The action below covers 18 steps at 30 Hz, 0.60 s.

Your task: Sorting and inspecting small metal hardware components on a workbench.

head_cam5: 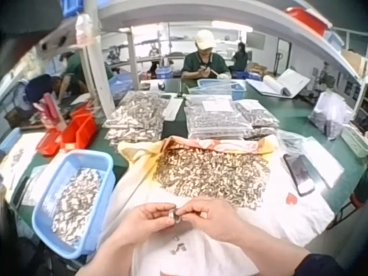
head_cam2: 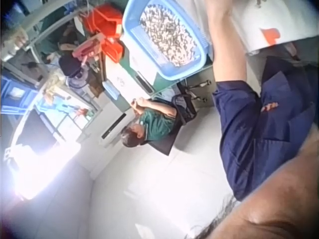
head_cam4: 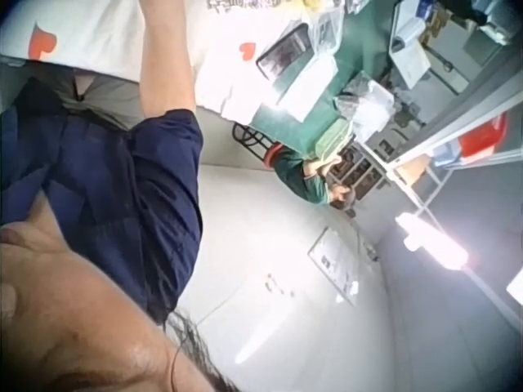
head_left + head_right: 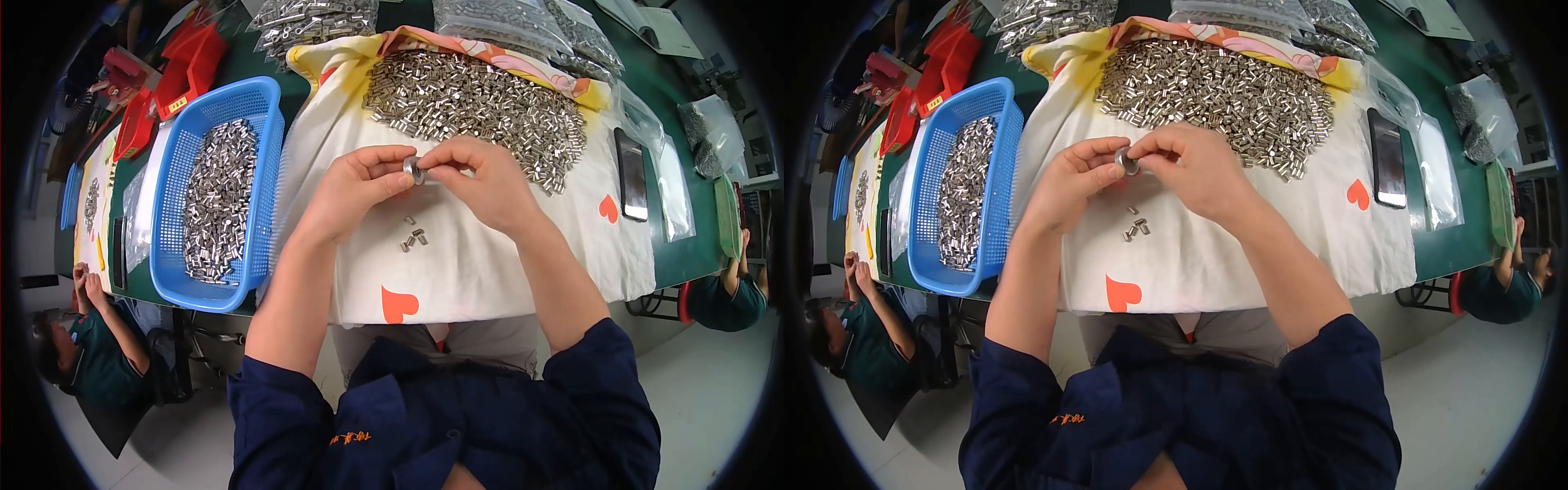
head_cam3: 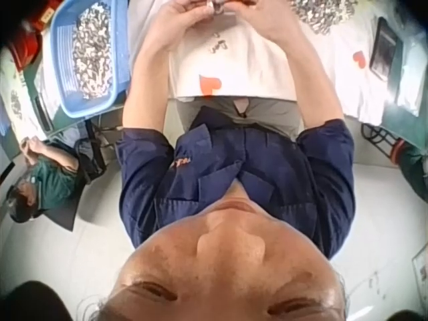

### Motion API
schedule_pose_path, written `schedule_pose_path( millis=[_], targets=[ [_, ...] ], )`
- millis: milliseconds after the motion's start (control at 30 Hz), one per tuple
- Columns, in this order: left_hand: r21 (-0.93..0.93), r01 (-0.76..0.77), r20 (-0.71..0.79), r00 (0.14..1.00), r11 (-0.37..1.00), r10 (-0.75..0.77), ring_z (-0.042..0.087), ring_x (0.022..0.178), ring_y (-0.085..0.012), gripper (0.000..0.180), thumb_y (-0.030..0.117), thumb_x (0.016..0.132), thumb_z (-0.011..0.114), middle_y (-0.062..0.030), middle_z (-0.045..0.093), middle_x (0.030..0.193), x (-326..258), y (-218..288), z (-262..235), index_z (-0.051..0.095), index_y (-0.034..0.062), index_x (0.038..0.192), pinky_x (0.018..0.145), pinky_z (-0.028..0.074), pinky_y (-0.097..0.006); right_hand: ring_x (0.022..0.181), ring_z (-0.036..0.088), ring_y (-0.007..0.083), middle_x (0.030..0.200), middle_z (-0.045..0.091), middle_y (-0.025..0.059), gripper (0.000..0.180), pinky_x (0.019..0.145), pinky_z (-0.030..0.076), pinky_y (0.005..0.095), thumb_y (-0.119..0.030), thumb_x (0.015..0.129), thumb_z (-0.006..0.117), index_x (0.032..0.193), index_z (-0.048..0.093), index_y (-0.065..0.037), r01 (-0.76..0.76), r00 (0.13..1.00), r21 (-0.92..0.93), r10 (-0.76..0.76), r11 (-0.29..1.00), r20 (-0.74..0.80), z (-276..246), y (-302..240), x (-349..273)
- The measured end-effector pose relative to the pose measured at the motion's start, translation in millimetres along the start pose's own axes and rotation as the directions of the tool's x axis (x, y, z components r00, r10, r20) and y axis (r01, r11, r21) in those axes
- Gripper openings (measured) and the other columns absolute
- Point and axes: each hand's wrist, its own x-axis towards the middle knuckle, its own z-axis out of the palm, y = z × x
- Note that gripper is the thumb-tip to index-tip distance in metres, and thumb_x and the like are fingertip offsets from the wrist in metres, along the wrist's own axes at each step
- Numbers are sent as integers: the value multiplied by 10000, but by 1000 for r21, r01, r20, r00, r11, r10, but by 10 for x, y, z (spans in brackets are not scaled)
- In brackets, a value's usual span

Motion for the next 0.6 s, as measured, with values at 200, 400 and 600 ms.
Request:
schedule_pose_path(
  millis=[200, 400, 600],
  targets=[
    [-9, 3, 37, 999, 1000, -3, 577, 814, -111, 341, 8, 758, 610, -76, 607, 916, 9, -3, 5, 526, -29, 1087, 744, 464, -216, 704, 585, 174, 764, 608, 68, 89, 629, 462, 267, -72, 719, 588, 795, 625, -45, 40, 998, -76, -44, 996, -40, 24, -25, -32],
    [129, 0, -21, 1000, 992, 3, 582, 818, -115, 335, 3, 759, 609, -85, 611, 914, 9, -17, 17, 528, -37, 1082, 743, 467, -216, 674, 593, 176, 749, 619, 79, 103, 607, 466, 277, -104, 708, 619, 795, 623, -49, 227, 956, -373, -279, 900, -91, 121, 51, -34],
    [142, 72, 42, 996, 987, -78, 582, 820, -115, 327, 9, 754, 616, -88, 612, 925, -13, 30, 32, 537, -44, 1067, 743, 463, -212, 679, 560, 109, 738, 612, 39, 99, 617, 446, 244, -76, 704, 630, 784, 613, -20, -53, 992, -35, 57, 998, 117, -40, -4, 9]
  ],
)
